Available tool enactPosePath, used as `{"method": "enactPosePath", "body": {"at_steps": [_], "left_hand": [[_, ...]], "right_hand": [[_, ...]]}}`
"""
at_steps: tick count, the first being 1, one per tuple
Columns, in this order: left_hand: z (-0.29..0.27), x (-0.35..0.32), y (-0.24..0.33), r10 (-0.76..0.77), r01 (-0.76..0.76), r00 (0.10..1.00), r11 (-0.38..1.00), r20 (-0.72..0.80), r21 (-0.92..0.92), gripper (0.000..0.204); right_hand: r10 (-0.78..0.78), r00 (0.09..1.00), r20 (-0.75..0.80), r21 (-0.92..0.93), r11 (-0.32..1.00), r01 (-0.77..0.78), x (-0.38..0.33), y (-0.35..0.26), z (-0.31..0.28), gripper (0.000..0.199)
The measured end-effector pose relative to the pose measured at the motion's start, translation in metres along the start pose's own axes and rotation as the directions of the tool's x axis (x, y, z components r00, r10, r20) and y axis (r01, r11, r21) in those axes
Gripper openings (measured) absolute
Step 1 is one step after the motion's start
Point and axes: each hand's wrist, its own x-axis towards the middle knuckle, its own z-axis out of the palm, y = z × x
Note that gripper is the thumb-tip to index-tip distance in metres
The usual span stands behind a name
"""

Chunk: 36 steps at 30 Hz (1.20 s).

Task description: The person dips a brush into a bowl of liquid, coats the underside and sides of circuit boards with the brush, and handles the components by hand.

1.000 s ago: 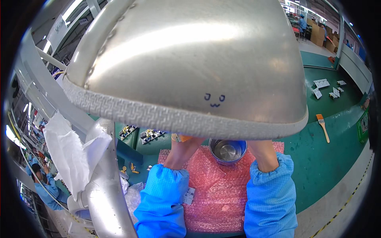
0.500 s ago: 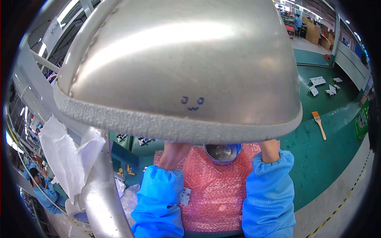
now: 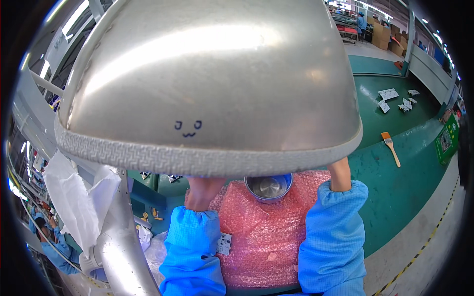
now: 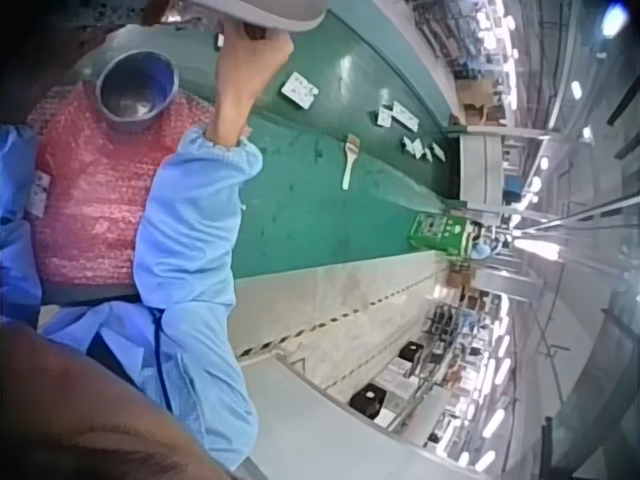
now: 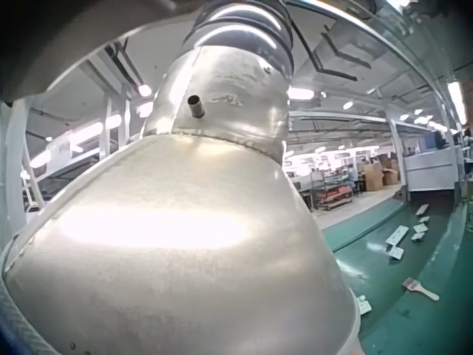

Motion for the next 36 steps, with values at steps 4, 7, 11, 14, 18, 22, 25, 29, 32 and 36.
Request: {"method": "enactPosePath", "body": {"at_steps": [4, 7, 11, 14, 18, 22, 25, 29, 32, 36], "left_hand": [[-0.007, 0.004, -0.004, 0.007, -0.007, 1.0, 1.0, 0.015, 0.019, 0.071], [-0.001, 0.004, -0.002, 0.0, 0.002, 0.999, 0.999, -0.052, 0.054, 0.071], [-0.015, 0.004, -0.006, -0.009, 0.015, 0.997, 0.997, -0.074, 0.081, 0.07], [-0.014, 0.01, -0.022, -0.067, 0.072, 0.996, 0.993, -0.056, 0.091, 0.067], [-0.006, 0.005, -0.019, -0.095, 0.102, 0.994, 0.985, -0.052, 0.14, 0.063], [-0.002, 0.004, -0.024, -0.101, 0.091, 0.994, 0.976, 0.038, 0.199, 0.062], [-0.003, 0.004, -0.025, -0.107, 0.095, 0.994, 0.964, 0.037, 0.247, 0.062], [-0.003, 0.001, -0.015, -0.083, 0.081, 0.997, 0.973, -0.002, 0.218, 0.064], [-0.013, 0.005, -0.017, -0.07, 0.074, 0.997, 0.986, -0.031, 0.149, 0.066], [-0.016, 0.005, -0.007, -0.056, 0.062, 0.992, 0.997, -0.111, 0.051, 0.068]], "right_hand": [[-0.039, 0.985, -0.167, -0.197, 0.98, 0.006, -0.003, 0.004, 0.001, 0.018], [0.071, 0.964, -0.257, -0.074, 0.993, -0.093, 0.002, -0.005, -0.007, 0.018], [0.149, 0.963, -0.225, 0.211, 0.972, -0.102, -0.001, -0.004, 0.009, 0.019], [0.156, 0.949, -0.274, 0.357, 0.933, -0.051, -0.015, 0.021, 0.044, 0.023], [0.152, 0.985, -0.079, 0.222, 0.966, -0.131, -0.028, 0.0, 0.077, 0.026], [0.142, 0.99, -0.014, 0.299, 0.945, -0.132, -0.03, -0.002, 0.079, 0.025], [0.008, 1.0, 0.0, 0.12, 0.993, -0.008, -0.03, -0.005, 0.073, 0.025], [-0.062, 0.998, 0.023, -0.08, 0.995, 0.064, -0.023, 0.012, 0.061, 0.027], [-0.189, 0.964, -0.189, -0.09, 0.981, 0.174, -0.004, 0.043, 0.041, 0.025], [0.172, 0.97, -0.173, -0.048, 0.982, -0.183, 0.006, 0.018, 0.007, 0.021]]}}
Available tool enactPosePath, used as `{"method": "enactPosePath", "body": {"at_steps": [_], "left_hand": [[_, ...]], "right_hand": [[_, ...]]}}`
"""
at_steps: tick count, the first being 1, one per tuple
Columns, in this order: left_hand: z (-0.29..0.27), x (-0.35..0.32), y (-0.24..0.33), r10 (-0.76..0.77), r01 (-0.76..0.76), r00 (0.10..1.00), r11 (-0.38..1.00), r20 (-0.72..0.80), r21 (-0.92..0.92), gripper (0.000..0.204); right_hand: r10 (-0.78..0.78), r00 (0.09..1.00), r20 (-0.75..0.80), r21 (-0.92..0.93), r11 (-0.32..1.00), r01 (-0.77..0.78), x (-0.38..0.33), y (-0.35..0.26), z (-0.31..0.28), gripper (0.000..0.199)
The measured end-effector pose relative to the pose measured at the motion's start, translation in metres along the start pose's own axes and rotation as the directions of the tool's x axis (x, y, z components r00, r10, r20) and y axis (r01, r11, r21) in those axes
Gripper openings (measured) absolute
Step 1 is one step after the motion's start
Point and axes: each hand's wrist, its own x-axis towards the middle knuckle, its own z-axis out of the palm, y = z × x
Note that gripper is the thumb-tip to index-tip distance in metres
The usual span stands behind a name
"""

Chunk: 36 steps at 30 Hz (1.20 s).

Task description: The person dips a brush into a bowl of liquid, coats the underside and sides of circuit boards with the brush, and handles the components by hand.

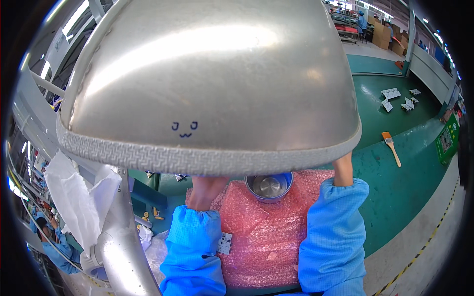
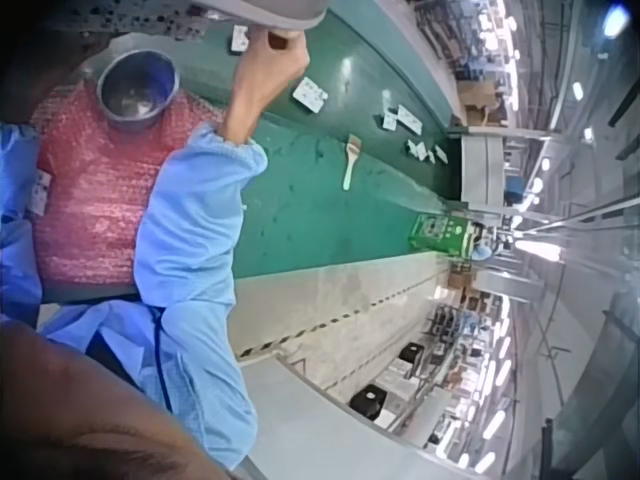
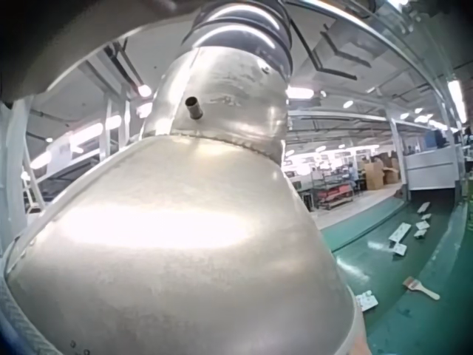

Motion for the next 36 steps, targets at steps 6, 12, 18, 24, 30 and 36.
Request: {"method": "enactPosePath", "body": {"at_steps": [6, 12, 18, 24, 30, 36], "left_hand": [[0.003, 0.0, 0.007, 0.067, -0.067, 0.997, 0.998, 0.036, -0.016, 0.068], [0.001, 0.003, 0.012, 0.172, -0.17, 0.984, 0.984, -0.044, 0.059, 0.071], [0.004, 0.0, 0.01, 0.105, -0.103, 0.994, 0.993, -0.027, 0.065, 0.073], [-0.004, 0.002, 0.02, 0.182, -0.187, 0.981, 0.978, 0.059, 0.091, 0.071], [-0.003, -0.001, 0.016, 0.14, -0.141, 0.99, 0.99, 0.02, 0.03, 0.07], [-0.004, 0.0, 0.019, 0.172, -0.176, 0.983, 0.983, 0.068, 0.051, 0.065]], "right_hand": [[-0.313, 0.95, -0.001, 0.062, 0.948, 0.312, -0.015, -0.014, -0.006, 0.02], [-0.372, 0.906, 0.202, 0.083, 0.928, 0.363, -0.02, -0.024, -0.001, 0.023], [-0.381, 0.896, 0.226, -0.058, 0.913, 0.403, -0.016, -0.003, -0.005, 0.032], [-0.303, 0.904, 0.303, 0.143, 0.952, 0.271, -0.018, -0.02, -0.007, 0.031], [-0.447, 0.883, 0.145, 0.044, 0.894, 0.446, -0.021, -0.011, 0.009, 0.034], [-0.265, 0.898, 0.352, 0.13, 0.964, 0.234, -0.019, -0.023, -0.01, 0.036]]}}
